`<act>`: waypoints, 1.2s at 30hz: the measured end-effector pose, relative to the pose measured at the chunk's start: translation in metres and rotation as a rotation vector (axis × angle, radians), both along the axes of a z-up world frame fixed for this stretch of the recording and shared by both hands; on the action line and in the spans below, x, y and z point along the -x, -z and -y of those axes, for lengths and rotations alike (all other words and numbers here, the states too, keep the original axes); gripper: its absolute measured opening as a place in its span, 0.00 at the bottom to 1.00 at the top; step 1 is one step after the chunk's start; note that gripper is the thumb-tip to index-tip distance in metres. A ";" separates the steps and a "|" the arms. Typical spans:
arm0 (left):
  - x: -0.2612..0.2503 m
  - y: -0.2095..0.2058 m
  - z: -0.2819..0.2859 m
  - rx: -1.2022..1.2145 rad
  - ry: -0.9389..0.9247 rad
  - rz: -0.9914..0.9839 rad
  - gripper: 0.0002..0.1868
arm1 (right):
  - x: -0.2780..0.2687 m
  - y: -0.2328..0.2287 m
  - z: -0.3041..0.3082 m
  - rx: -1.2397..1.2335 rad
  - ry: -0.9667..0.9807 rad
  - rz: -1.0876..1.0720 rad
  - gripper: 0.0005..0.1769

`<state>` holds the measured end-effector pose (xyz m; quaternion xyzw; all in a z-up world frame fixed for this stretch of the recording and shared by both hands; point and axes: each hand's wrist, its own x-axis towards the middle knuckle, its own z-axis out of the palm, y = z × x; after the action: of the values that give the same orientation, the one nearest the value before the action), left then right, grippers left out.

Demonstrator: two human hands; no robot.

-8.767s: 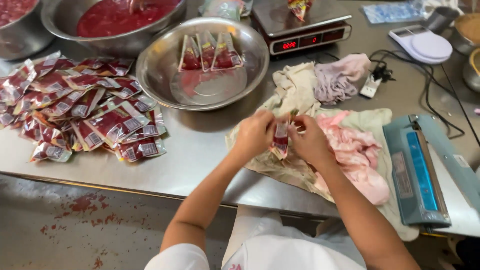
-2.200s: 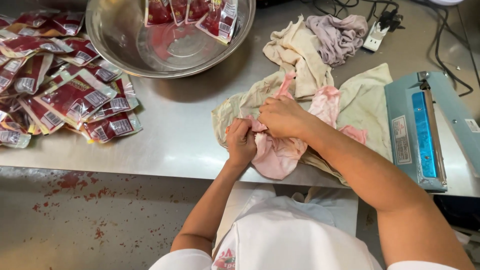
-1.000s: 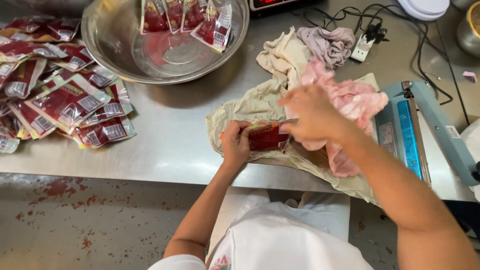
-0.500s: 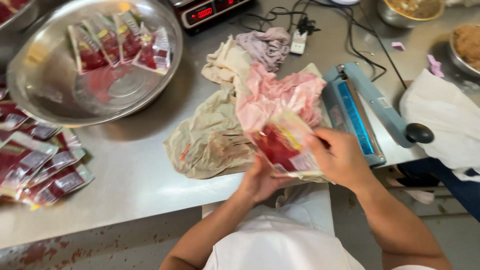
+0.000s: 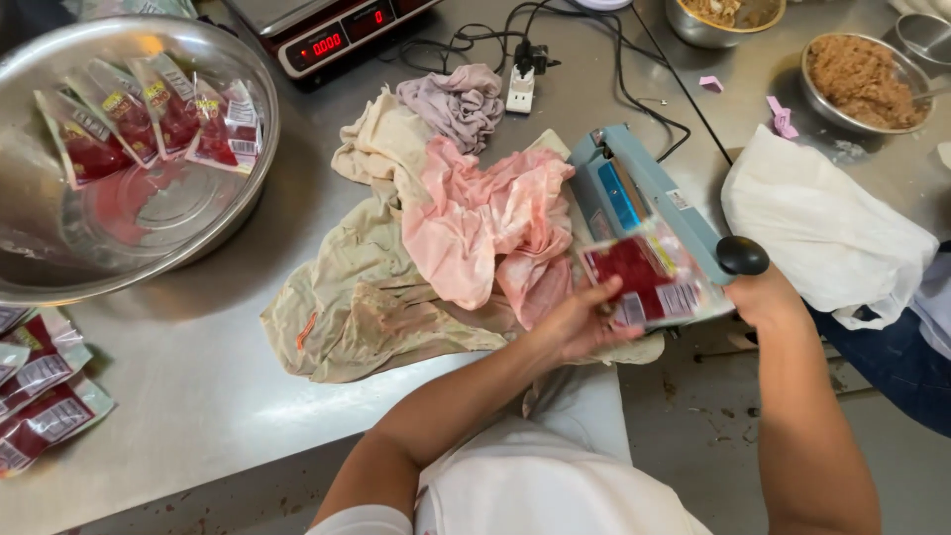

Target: The person wipes down small plastic pouches of food with a cloth, places them one by one into a heat sealer to seal the openings, and puts the finished pouches into a large metal bowl.

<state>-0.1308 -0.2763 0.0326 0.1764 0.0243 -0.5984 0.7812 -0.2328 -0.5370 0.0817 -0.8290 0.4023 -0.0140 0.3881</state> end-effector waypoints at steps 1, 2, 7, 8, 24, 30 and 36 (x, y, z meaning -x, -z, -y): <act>-0.014 -0.006 0.006 0.000 0.001 0.004 0.31 | -0.016 -0.006 0.009 0.000 0.001 0.004 0.17; -0.025 -0.011 0.009 -0.064 -0.030 0.025 0.29 | -0.030 -0.011 0.015 -0.294 -0.041 0.211 0.12; -0.058 -0.002 0.022 -0.211 -0.120 0.150 0.31 | -0.041 -0.108 -0.030 -0.346 -0.117 0.585 0.35; -0.060 -0.004 0.021 -0.202 -0.125 0.165 0.30 | -0.032 -0.127 -0.048 -0.105 -0.242 0.620 0.34; -0.067 0.012 0.008 -0.156 -0.161 0.193 0.30 | -0.005 -0.052 -0.096 0.536 -0.295 0.152 0.23; -0.071 0.020 0.008 -0.166 -0.120 0.169 0.35 | -0.005 -0.043 -0.101 0.484 -0.184 0.236 0.16; -0.068 0.025 0.009 -0.160 -0.113 0.213 0.37 | -0.001 -0.038 -0.100 0.503 -0.216 0.337 0.16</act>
<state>-0.0631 -0.2849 0.0073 0.2989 -0.0012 -0.5274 0.7953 -0.2318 -0.4366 0.1197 -0.9228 0.2261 -0.2089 0.2315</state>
